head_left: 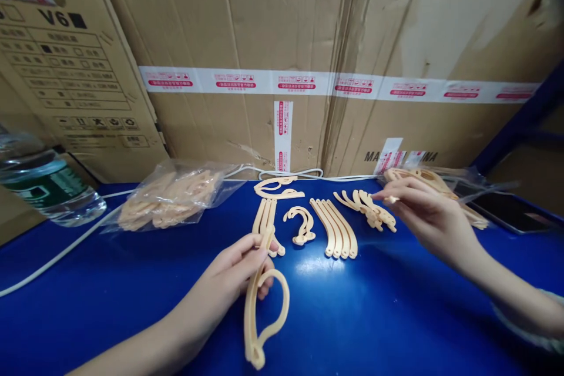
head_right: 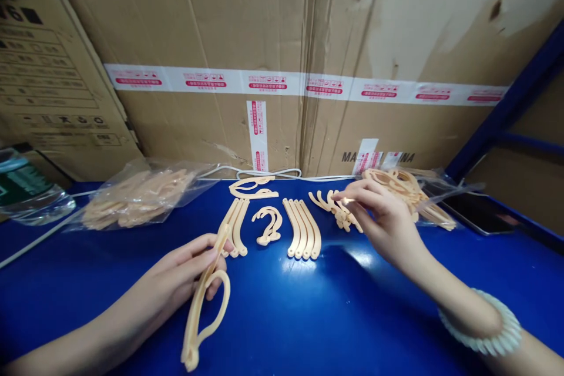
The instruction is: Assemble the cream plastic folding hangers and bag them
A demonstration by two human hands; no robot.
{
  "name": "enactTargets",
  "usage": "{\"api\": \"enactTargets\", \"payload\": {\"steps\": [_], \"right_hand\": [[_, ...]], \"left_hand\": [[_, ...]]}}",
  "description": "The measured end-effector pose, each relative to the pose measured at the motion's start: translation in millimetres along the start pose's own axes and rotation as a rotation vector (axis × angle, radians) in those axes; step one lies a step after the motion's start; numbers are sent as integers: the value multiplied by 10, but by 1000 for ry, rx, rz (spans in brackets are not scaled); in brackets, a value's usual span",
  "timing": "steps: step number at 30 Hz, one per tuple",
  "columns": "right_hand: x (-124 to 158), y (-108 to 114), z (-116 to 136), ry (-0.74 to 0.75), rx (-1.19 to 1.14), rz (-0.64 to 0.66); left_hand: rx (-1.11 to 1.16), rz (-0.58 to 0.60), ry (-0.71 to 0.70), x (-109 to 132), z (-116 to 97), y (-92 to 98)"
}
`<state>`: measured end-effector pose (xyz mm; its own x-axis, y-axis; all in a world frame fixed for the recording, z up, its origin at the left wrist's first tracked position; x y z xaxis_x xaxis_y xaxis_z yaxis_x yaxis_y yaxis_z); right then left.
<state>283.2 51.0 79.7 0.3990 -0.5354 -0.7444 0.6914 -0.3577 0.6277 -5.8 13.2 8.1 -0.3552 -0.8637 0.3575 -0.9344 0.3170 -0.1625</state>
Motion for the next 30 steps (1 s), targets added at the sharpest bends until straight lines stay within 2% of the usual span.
{"api": "enactTargets", "payload": {"steps": [3, 6, 14, 16, 19, 22, 24, 26, 28, 30], "right_hand": [[52, -108, -148, 99, 74, 132], [126, -226, -250, 105, 120, 235], [212, -275, -519, 61, 272, 292], [206, -270, -504, 37, 281, 300], [155, -248, -197, 56, 208, 230], [105, -250, 438, 203, -6, 178], [127, -312, 915, 424, -56, 298], [180, -382, 1223, 569, -1, 420], [229, -442, 1353, 655, 57, 471], [254, -489, 1348, 655, 56, 452]], "left_hand": [[44, -2, 0, 31, -22, 5], [37, -18, -4, 52, -25, 7], [25, -69, -15, 65, -49, 12], [41, -77, -25, 59, -66, 1], [71, -67, -24, 43, -71, -29], [91, -30, -21, 39, -47, -69], [95, 4, -32, 53, -20, -99], [97, 38, -45, 75, 9, -130], [100, 62, -42, 90, 39, -156], [107, 65, -23, 91, 64, -168]]}}
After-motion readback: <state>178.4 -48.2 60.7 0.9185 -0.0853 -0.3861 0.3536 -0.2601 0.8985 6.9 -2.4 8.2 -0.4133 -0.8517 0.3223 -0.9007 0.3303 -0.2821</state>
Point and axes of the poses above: each hand's wrist, its own x-axis away from the middle knuckle, its own y-axis out of the back of the hand, z = x × y, the point moved 5 cm from there along -x, towards the middle knuckle, and after that the axes turned 10 degrees about y, right-handed, at the moved point
